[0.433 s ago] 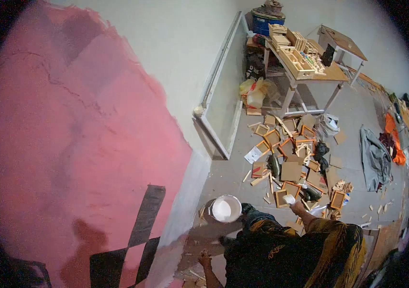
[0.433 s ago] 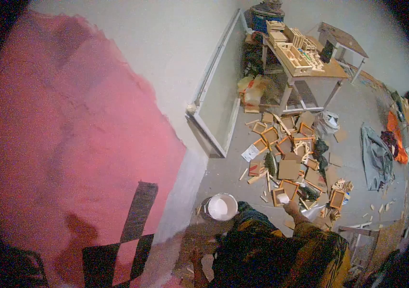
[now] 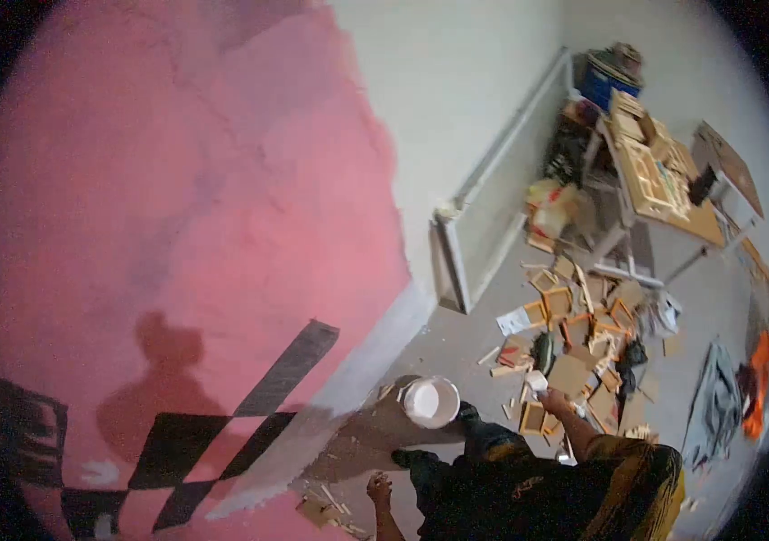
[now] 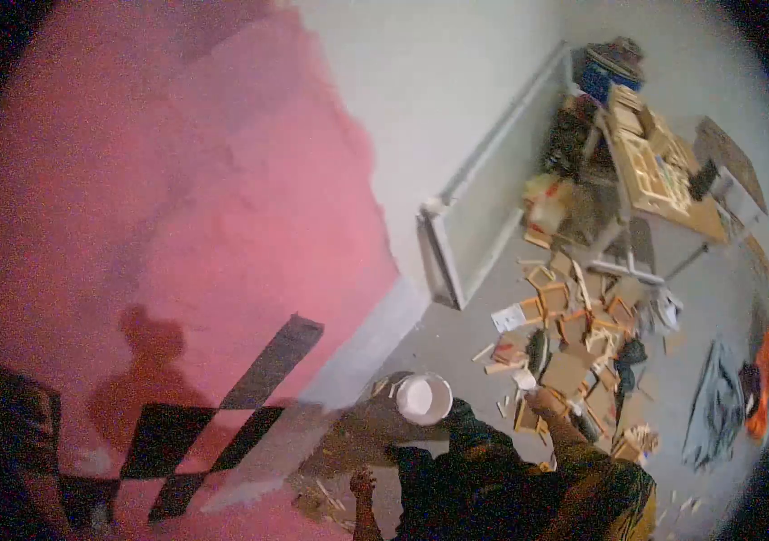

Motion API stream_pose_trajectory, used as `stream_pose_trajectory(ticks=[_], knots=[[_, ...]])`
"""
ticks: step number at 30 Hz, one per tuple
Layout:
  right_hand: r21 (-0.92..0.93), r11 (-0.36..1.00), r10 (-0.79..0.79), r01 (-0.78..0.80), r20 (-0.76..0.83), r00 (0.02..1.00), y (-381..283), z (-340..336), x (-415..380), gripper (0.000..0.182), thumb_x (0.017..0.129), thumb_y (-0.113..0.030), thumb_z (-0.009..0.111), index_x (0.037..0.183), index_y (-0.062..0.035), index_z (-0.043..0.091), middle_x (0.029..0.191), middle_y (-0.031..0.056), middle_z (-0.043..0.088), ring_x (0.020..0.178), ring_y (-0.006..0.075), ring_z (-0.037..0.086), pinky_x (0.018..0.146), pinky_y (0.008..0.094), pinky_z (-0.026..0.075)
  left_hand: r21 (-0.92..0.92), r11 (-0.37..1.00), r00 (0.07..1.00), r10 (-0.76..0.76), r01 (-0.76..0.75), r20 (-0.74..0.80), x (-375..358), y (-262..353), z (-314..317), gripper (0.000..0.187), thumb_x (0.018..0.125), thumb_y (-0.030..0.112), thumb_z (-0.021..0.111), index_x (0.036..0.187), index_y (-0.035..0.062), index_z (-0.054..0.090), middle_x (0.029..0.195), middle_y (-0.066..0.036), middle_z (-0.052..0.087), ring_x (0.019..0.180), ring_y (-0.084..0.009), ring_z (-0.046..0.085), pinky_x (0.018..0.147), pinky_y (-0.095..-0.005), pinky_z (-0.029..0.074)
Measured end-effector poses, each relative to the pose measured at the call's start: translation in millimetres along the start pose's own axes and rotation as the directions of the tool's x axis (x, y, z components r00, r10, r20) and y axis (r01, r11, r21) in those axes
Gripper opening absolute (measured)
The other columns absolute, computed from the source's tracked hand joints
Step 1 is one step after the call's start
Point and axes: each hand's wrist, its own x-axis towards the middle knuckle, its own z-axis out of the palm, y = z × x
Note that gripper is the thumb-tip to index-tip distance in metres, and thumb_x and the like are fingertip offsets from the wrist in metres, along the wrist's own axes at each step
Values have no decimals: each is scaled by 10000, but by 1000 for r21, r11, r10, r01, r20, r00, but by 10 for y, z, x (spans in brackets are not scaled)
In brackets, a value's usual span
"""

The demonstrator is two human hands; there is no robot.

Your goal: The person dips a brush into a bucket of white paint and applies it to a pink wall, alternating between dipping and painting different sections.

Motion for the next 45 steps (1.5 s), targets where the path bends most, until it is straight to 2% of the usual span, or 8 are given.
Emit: stream_pose_trajectory(ticks=[25,28,30,32,34,36,42,45], knots=[[-198,960,-240,200,-203,949,831,210,-523,349,777,-328,586,822,18,591,577,98,573,459,200,554,410,353,456,392,913,988,143,-114,-48,-807,-235,-483,287,821,168,577,1044,-12,577,826,-121,635,701,-191,623,641,-302,488],[-848,400,-308,348,233,923,1749,363,-195,253,804,-276,531,952,-83,603,694,85,621,616,242,605,549,362,492,195,977,982,-53,89,-181,-783,-517,-742,345,828,205,571,1111,10,544,928,-139,619,805,-205,611,686,-317,489],[-321,932,-206,169,-86,975,1412,196,-799,366,791,-346,537,1040,-81,572,777,120,626,753,295,611,627,382,484,448,823,932,354,-348,74,-816,-621,-1028,370,833,230,560,1155,54,520,1061,-140,575,854,-270,592,721,-373,485],[-692,697,-164,186,99,981,1238,60,-728,496,758,-422,578,1092,-57,540,885,166,631,854,330,599,705,403,464,913,-56,826,407,-403,390,-562,-1211,-1289,385,825,223,556,1183,92,501,1135,-145,532,899,-319,559,731,-431,473],[-404,884,-271,236,-29,962,1119,45,-883,531,771,-486,563,1049,-34,564,876,187,631,821,332,609,696,411,467,848,-107,493,773,-520,400,-500,-1502,-1403,458,821,233,551,1247,112,437,1083,-157,548,963,-348,524,767,-441,450],[-569,789,-293,232,-16,956,823,109,-880,567,764,-559,534,835,-5,633,778,216,624,742,355,612,675,425,466,710,630,948,251,-314,197,-536,-1030,-1211,426,826,229,537,1227,112,455,1050,-147,550,1001,-322,507,772,-431,449],[-488,769,-275,413,331,903,-105,647,-673,514,770,-480,564,884,19,615,837,254,608,741,387,596,656,439,484,551,743,921,362,-380,146,-861,129,-404,285,868,249,520,1080,65,565,1004,-133,594,860,-258,592,720,-375,481],[-563,293,-460,773,625,630,332,1468,228,309,831,-319,496,831,-29,604,677,193,568,691,329,585,601,447,463,238,936,966,253,-260,61,-729,-52,28,271,863,231,531,1058,52,589,997,-110,604,855,-211,592,751,-329,466]])
